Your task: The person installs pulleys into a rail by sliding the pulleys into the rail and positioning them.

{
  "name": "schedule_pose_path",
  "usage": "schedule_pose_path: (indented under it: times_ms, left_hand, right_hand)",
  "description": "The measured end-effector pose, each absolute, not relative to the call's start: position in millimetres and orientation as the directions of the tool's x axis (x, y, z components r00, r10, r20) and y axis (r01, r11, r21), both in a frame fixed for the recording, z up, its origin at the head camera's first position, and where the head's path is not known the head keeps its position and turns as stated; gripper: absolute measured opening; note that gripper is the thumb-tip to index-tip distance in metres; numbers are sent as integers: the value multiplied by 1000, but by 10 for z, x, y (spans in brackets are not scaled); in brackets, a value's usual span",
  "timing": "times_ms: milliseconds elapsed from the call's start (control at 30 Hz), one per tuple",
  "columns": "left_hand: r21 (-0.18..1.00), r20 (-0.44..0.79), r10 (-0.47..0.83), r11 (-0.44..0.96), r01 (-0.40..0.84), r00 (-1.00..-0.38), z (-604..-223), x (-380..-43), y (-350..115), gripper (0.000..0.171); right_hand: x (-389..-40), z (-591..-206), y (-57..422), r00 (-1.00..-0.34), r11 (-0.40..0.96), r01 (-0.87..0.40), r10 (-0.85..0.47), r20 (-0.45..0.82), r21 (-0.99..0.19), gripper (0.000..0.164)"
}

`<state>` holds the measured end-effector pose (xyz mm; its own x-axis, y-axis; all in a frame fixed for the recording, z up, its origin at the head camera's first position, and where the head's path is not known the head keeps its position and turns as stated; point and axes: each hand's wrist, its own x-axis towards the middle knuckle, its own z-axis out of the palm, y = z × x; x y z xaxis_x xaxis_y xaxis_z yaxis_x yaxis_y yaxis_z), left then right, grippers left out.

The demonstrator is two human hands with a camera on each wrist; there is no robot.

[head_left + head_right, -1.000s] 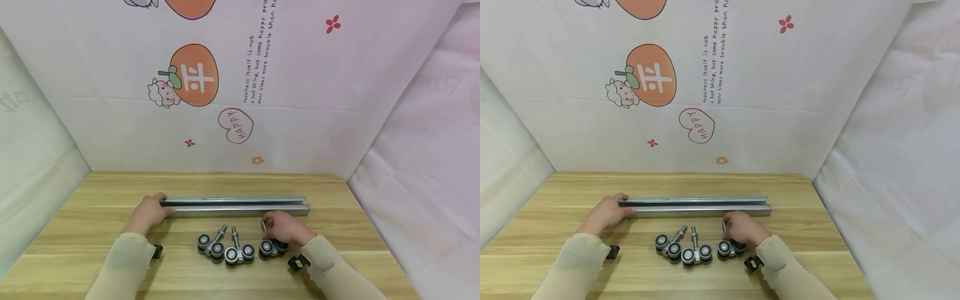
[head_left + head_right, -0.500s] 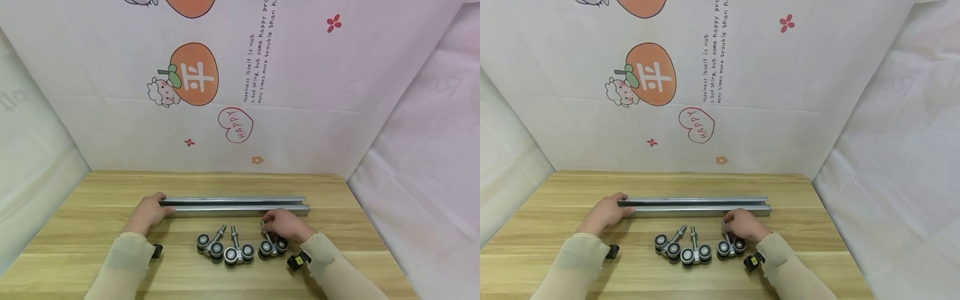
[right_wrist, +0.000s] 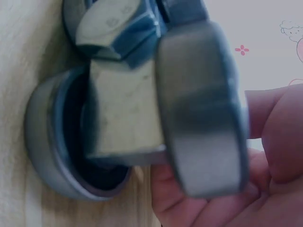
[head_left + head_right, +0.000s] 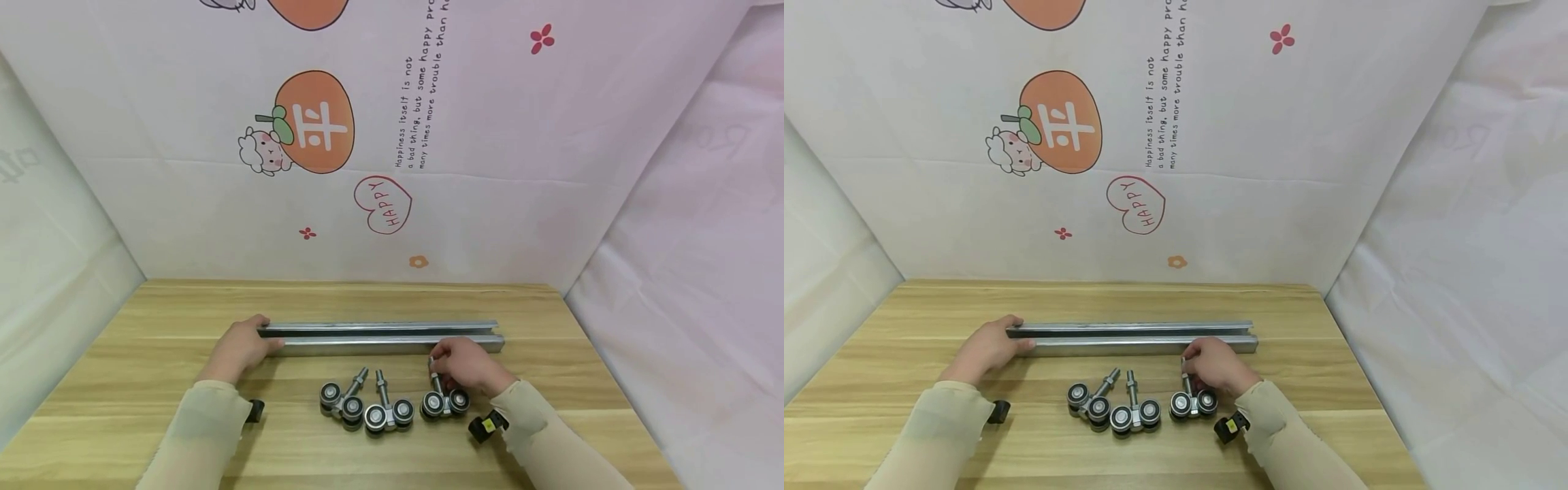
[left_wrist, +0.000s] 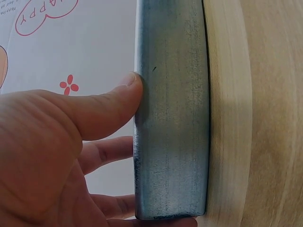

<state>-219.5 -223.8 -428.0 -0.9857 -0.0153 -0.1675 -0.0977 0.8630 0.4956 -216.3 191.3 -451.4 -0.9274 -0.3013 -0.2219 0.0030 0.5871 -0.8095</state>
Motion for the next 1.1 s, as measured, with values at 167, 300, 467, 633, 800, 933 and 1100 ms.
schedule_pose_path:
  times_ms: [167, 300, 467, 633, 800, 933, 1100]
  left_hand:
    - [496, -172, -18, 862, -102, -985, -4273, -2192, -2234, 71]
    - [499, -182, -21, 859, -111, -983, -4271, -2191, -2231, 70]
    - [504, -184, -22, 856, -113, -983, -4275, -2194, -2231, 70]
    - [505, -184, -19, 856, -111, -983, -4269, -2193, -2229, 70]
    - [503, -184, -18, 857, -110, -983, -4269, -2188, -2226, 69]
    - [503, -177, -20, 857, -108, -984, -4265, -2185, -2225, 69]
    - [505, -174, -19, 857, -105, -985, -4260, -2185, -2222, 69]
  right_hand:
    - [-2167, -4466, 1908, -938, 609, -3, -277, -209, -793, 10]
    - [-2158, -4413, 1895, -943, 616, -20, -272, -189, -787, 12]
    - [-2134, -4354, 1880, -946, 589, -15, -270, -179, -808, 12]
    - [-2119, -4313, 1870, -949, 574, -13, -266, -171, -819, 13]
    - [-2109, -4295, 1864, -957, 585, -55, -261, -124, -809, 17]
    - [-2098, -4278, 1853, -964, 575, -74, -251, -90, -815, 18]
    - [-2080, -4244, 1845, -970, 583, -73, -230, -78, -809, 18]
